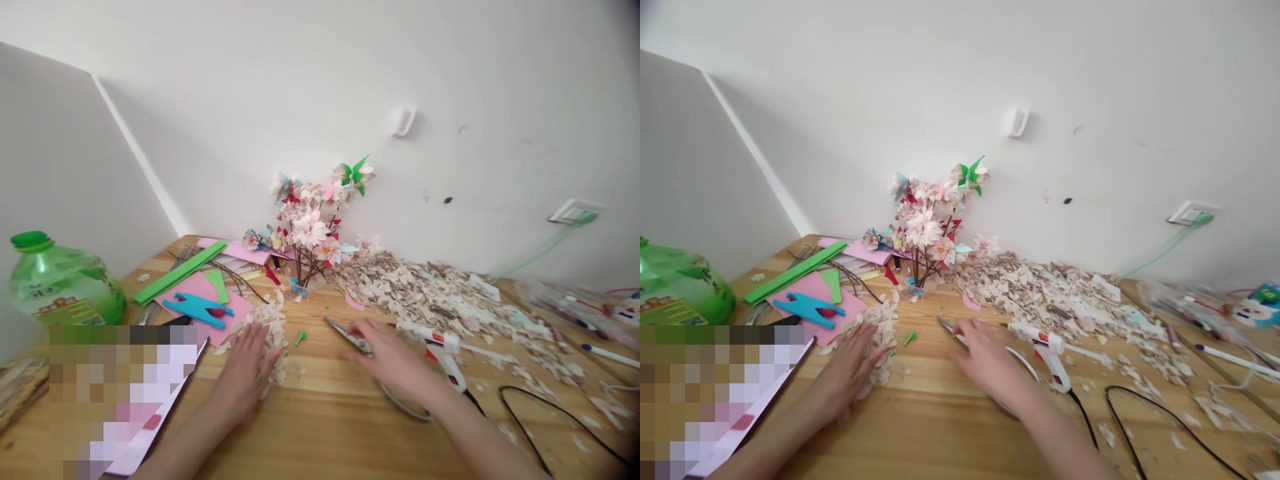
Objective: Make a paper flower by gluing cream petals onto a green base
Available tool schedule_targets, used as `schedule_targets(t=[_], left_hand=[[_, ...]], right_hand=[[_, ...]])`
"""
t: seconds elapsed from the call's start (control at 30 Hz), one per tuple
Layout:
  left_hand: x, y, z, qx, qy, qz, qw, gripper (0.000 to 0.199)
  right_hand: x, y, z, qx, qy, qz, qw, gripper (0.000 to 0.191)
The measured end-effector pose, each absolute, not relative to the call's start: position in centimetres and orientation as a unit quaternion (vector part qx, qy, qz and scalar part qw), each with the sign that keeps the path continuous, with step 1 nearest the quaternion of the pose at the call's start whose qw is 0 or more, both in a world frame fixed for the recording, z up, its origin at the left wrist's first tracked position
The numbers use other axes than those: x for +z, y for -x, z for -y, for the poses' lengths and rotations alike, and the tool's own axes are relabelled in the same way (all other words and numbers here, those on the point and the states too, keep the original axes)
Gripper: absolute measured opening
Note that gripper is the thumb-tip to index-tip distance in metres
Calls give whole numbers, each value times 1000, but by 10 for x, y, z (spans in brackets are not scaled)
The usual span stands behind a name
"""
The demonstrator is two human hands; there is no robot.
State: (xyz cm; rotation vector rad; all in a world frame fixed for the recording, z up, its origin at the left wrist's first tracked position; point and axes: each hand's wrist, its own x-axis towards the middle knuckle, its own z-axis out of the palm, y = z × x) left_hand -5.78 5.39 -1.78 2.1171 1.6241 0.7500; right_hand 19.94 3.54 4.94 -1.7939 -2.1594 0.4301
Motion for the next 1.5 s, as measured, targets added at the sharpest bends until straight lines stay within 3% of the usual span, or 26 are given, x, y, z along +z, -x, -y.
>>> schedule_targets(t=[0.17,0.3,0.4,0.53,0.77,0.93,1.13,1.3,1.5], left_hand=[[-11,52,-45,265,-797,-507,195,43],[-9,57,-49,301,-786,-520,144,38],[-16,60,-52,281,-796,-521,127,39],[-21,61,-50,279,-808,-500,140,40],[-20,64,-54,326,-764,-546,108,38],[-23,62,-56,307,-784,-515,164,38],[-5,63,-47,424,-729,-483,235,31],[1,59,-42,397,-721,-449,348,30],[2,56,-43,409,-683,-457,397,32]], right_hand=[[44,-142,-69,187,509,818,191,23],[28,-106,-104,204,465,839,195,45],[19,-90,-120,219,442,850,183,51],[13,-95,-117,247,420,856,172,51],[15,-143,-82,258,460,819,226,69],[14,-147,-54,227,462,826,228,66],[11,-130,-32,191,440,852,208,68],[13,-133,-30,184,426,869,170,64],[14,-153,-21,211,477,813,258,53]])
